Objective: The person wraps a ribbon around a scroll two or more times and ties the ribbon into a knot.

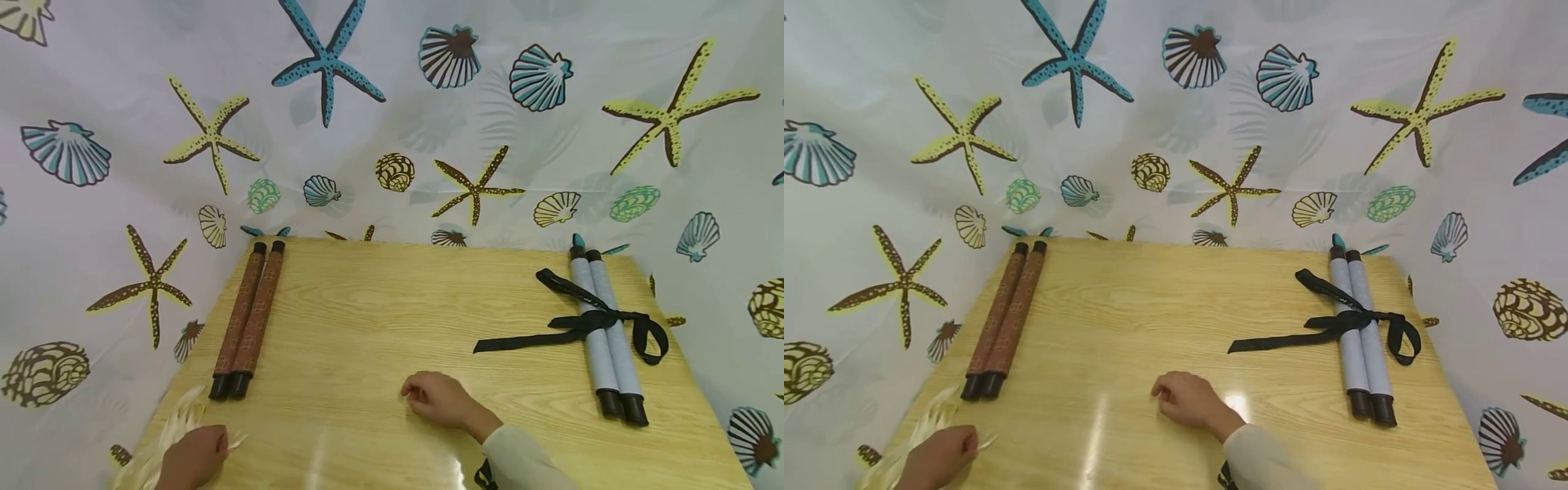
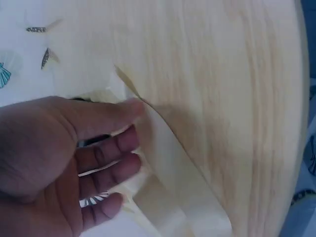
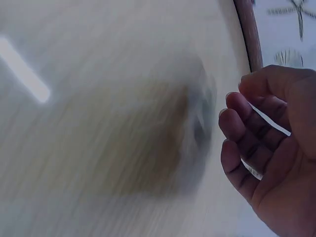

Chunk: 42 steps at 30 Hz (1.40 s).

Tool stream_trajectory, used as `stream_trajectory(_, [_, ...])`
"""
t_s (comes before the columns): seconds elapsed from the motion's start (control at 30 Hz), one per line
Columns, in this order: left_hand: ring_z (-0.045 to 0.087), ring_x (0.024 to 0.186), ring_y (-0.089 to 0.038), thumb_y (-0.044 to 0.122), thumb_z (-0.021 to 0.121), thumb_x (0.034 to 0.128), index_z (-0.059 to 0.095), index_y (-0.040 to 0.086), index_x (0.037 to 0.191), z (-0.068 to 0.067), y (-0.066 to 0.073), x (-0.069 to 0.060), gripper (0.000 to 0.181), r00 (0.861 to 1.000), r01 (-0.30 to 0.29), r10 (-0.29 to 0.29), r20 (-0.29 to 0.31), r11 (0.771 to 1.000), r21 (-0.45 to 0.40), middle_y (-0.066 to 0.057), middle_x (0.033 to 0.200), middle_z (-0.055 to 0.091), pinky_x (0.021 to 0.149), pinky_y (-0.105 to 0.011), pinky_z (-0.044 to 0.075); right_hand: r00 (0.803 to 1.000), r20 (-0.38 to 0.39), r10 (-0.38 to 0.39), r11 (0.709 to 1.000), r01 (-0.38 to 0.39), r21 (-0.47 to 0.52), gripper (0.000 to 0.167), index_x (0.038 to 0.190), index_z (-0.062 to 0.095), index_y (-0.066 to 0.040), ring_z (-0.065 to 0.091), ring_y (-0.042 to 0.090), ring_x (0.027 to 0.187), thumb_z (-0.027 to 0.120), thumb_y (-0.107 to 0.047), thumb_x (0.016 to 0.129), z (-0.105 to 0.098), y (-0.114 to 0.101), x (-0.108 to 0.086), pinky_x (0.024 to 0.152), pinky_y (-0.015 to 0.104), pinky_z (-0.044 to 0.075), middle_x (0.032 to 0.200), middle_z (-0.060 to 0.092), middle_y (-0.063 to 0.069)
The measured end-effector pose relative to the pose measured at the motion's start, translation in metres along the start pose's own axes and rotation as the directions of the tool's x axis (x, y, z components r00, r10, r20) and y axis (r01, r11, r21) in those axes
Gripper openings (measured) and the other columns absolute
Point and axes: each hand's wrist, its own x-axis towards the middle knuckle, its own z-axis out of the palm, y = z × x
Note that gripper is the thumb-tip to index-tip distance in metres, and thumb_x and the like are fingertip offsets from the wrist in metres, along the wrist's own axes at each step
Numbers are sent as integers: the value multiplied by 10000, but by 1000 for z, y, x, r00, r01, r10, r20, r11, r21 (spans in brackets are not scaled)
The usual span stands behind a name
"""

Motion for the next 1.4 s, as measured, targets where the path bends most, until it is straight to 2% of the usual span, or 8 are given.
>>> stream_trajectory(0.13, [416, 608, -88, 208, 730, 893, 508, 226, 721, 5, 26, 4, 281, 983, -137, 141, -121, 990, 43, 89, 638, 457, 591, -312, 325, 989, 117, -86, 994, 93, -53, 195, 1106, 710, -168, 495, -56, 698, 610, -148, 939, 27, -38, 31, 656, 146, 448, 886, 668, -99])
stream_trajectory(0.27, [432, 635, -4, 255, 762, 857, 564, 290, 766, 13, 51, 10, 221, 939, -303, 300, -170, 953, 8, 180, 691, 539, 629, -297, 333, 971, 204, -121, 979, 151, -138, 299, 1283, 629, -229, 530, -68, 763, 598, -262, 988, 62, -72, 59, 666, 137, 458, 970, 648, -130])
stream_trajectory(0.37, [464, 652, 13, 254, 804, 812, 595, 296, 776, 26, 61, 15, 216, 890, -404, 397, -224, 914, 15, 192, 733, 566, 623, -281, 352, 967, 213, -144, 954, 192, -229, 377, 1357, 580, -277, 533, -42, 754, 606, -361, 990, 87, -90, 73, 611, 139, 445, 1008, 627, -114])
stream_trajectory(0.5, [492, 689, -5, 251, 829, 783, 614, 285, 772, 38, 70, 20, 218, 853, -448, 438, -284, 894, 33, 176, 767, 557, 621, -255, 360, 974, 152, -169, 906, 214, -364, 256, 1206, 688, -338, 550, -39, 706, 641, -408, 964, 106, -101, 83, 557, 131, 431, 958, 634, -138])
stream_trajectory(0.7, [467, 684, 4, 293, 817, 799, 626, 309, 774, 38, 65, 21, 193, 888, -398, 387, -248, 917, 9, 175, 756, 538, 619, -262, 352, 984, 41, -171, 872, 171, -459, 59, 903, 736, -352, 570, -34, 676, 692, -343, 940, 113, -98, 86, 535, 128, 413, 842, 626, -174])
stream_trajectory(0.9, [442, 644, 29, 322, 824, 776, 595, 331, 744, 34, 37, 15, 232, 911, -346, 345, -225, 938, 36, 181, 713, 501, 597, -252, 340, 982, -43, -184, 900, 150, -409, 108, 850, 732, -311, 555, -42, 660, 682, -306, 946, 105, -79, 80, 534, 117, 392, 805, 627, -157])
stream_trajectory(1.17, [441, 728, -57, 392, 809, 796, 609, 313, 793, 24, 2, 6, 214, 981, -164, 162, -103, 986, -5, 126, 838, 526, 627, -328, 375, 984, -156, -90, 940, 32, -340, 80, 836, 728, -270, 542, -42, 655, 719, -237, 909, 73, -39, 58, 561, 130, 418, 787, 634, -140])
stream_trajectory(1.4, [548, 827, -132, 384, 703, 906, 661, 266, 869, 12, -11, 7, 131, 995, -83, 83, -48, 997, 3, 102, 874, 597, 753, -485, 464, 962, -266, 57, 958, -128, -257, 69, 839, 717, -255, 485, -24, 637, 736, -244, 904, 38, 4, 34, 567, 176, 409, 754, 599, -130])
